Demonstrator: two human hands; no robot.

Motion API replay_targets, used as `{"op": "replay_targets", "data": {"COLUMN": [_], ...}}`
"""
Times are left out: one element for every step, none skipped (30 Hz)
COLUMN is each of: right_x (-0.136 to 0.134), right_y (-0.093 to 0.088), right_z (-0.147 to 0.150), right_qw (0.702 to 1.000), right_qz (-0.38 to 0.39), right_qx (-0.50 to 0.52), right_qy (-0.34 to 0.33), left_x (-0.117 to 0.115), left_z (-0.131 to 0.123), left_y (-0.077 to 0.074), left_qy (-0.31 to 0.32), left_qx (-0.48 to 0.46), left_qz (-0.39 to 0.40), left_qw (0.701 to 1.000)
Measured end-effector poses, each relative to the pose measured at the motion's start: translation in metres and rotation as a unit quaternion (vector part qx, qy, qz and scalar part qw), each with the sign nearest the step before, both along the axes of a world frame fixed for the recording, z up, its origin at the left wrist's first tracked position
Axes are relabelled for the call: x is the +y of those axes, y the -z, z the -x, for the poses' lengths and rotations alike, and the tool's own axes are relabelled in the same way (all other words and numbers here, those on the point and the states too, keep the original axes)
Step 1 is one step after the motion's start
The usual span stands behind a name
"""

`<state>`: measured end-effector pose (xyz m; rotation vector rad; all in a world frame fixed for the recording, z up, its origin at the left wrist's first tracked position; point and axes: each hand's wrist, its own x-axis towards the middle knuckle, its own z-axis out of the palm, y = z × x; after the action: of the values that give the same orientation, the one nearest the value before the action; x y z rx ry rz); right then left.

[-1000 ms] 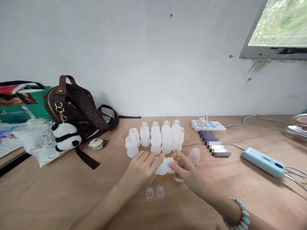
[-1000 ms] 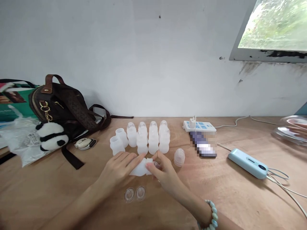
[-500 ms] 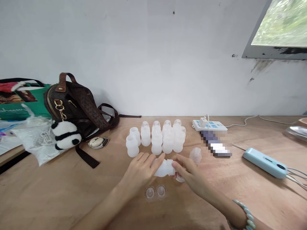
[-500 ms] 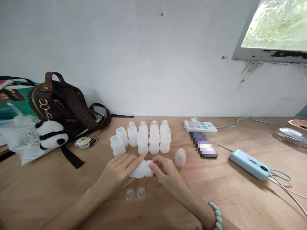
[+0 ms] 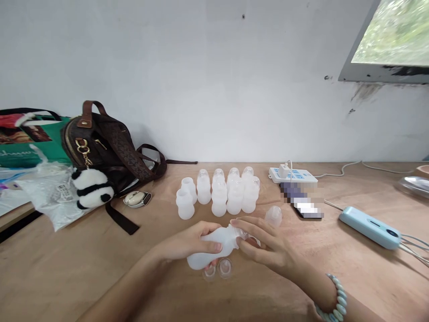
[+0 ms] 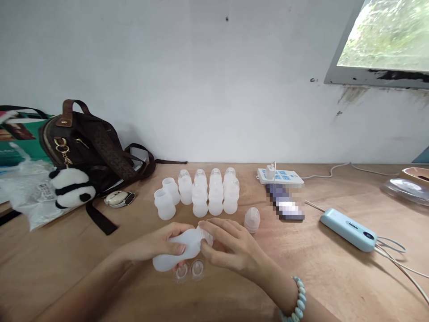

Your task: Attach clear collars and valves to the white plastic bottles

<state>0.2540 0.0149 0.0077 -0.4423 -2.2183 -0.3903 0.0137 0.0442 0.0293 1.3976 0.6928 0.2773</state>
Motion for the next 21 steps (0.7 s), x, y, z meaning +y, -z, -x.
{"op": "replay_targets", "data": {"right_x": [0.000, 0.000, 0.001, 0.002, 0.004, 0.006, 0.008, 0.010, 0.012, 0.013, 0.014, 0.014, 0.014, 0.014, 0.013, 0.013, 0.012, 0.011, 0.011, 0.010, 0.010], "right_y": [-0.001, -0.001, -0.002, -0.002, -0.002, -0.002, -0.001, -0.001, 0.000, 0.001, 0.002, 0.003, 0.004, 0.004, 0.005, 0.005, 0.005, 0.005, 0.005, 0.005, 0.005], "right_z": [0.000, -0.001, -0.003, -0.005, -0.008, -0.010, -0.013, -0.015, -0.016, -0.016, -0.015, -0.015, -0.013, -0.012, -0.011, -0.010, -0.009, -0.008, -0.008, -0.007, -0.007], "right_qw": [1.000, 1.000, 1.000, 0.999, 0.999, 0.997, 0.995, 0.992, 0.989, 0.986, 0.986, 0.986, 0.987, 0.988, 0.989, 0.989, 0.990, 0.990, 0.990, 0.990, 0.991], "right_qz": [-0.011, -0.021, -0.030, -0.035, -0.038, -0.038, -0.035, -0.030, -0.022, -0.013, -0.004, 0.002, 0.005, 0.006, 0.006, 0.006, 0.007, 0.009, 0.012, 0.015, 0.018], "right_qx": [0.003, 0.006, 0.009, 0.016, 0.028, 0.047, 0.069, 0.092, 0.113, 0.126, 0.128, 0.125, 0.118, 0.109, 0.102, 0.097, 0.092, 0.090, 0.087, 0.086, 0.085], "right_qy": [-0.001, 0.001, 0.005, 0.012, 0.023, 0.040, 0.060, 0.080, 0.096, 0.105, 0.110, 0.109, 0.107, 0.106, 0.107, 0.108, 0.110, 0.110, 0.109, 0.108, 0.105], "left_x": [0.002, 0.003, 0.005, 0.005, 0.006, 0.006, 0.006, 0.005, 0.004, 0.003, 0.001, 0.000, -0.002, -0.003, -0.004, -0.005, -0.005, -0.006, -0.007, -0.008, -0.009], "left_z": [0.003, 0.006, 0.009, 0.013, 0.017, 0.021, 0.025, 0.028, 0.030, 0.031, 0.031, 0.031, 0.030, 0.029, 0.028, 0.028, 0.028, 0.028, 0.029, 0.030, 0.031], "left_y": [0.000, -0.001, -0.002, -0.005, -0.008, -0.011, -0.014, -0.017, -0.018, -0.017, -0.014, -0.009, -0.002, 0.005, 0.014, 0.022, 0.030, 0.036, 0.041, 0.045, 0.047], "left_qy": [0.014, 0.021, 0.021, 0.014, -0.002, -0.025, -0.055, -0.090, -0.121, -0.150, -0.175, -0.192, -0.204, -0.213, -0.218, -0.223, -0.230, -0.235, -0.240, -0.243, -0.244], "left_qx": [-0.006, -0.010, -0.014, -0.019, -0.027, -0.036, -0.046, -0.055, -0.060, -0.057, -0.047, -0.031, -0.012, 0.006, 0.021, 0.031, 0.042, 0.055, 0.068, 0.082, 0.094], "left_qz": [0.018, 0.027, 0.033, 0.038, 0.042, 0.039, 0.025, 0.000, -0.034, -0.071, -0.107, -0.135, -0.156, -0.171, -0.183, -0.195, -0.209, -0.220, -0.229, -0.236, -0.242], "left_qw": [1.000, 0.999, 0.999, 0.999, 0.999, 0.998, 0.997, 0.994, 0.990, 0.984, 0.978, 0.971, 0.966, 0.962, 0.958, 0.955, 0.950, 0.945, 0.941, 0.937, 0.935]}}
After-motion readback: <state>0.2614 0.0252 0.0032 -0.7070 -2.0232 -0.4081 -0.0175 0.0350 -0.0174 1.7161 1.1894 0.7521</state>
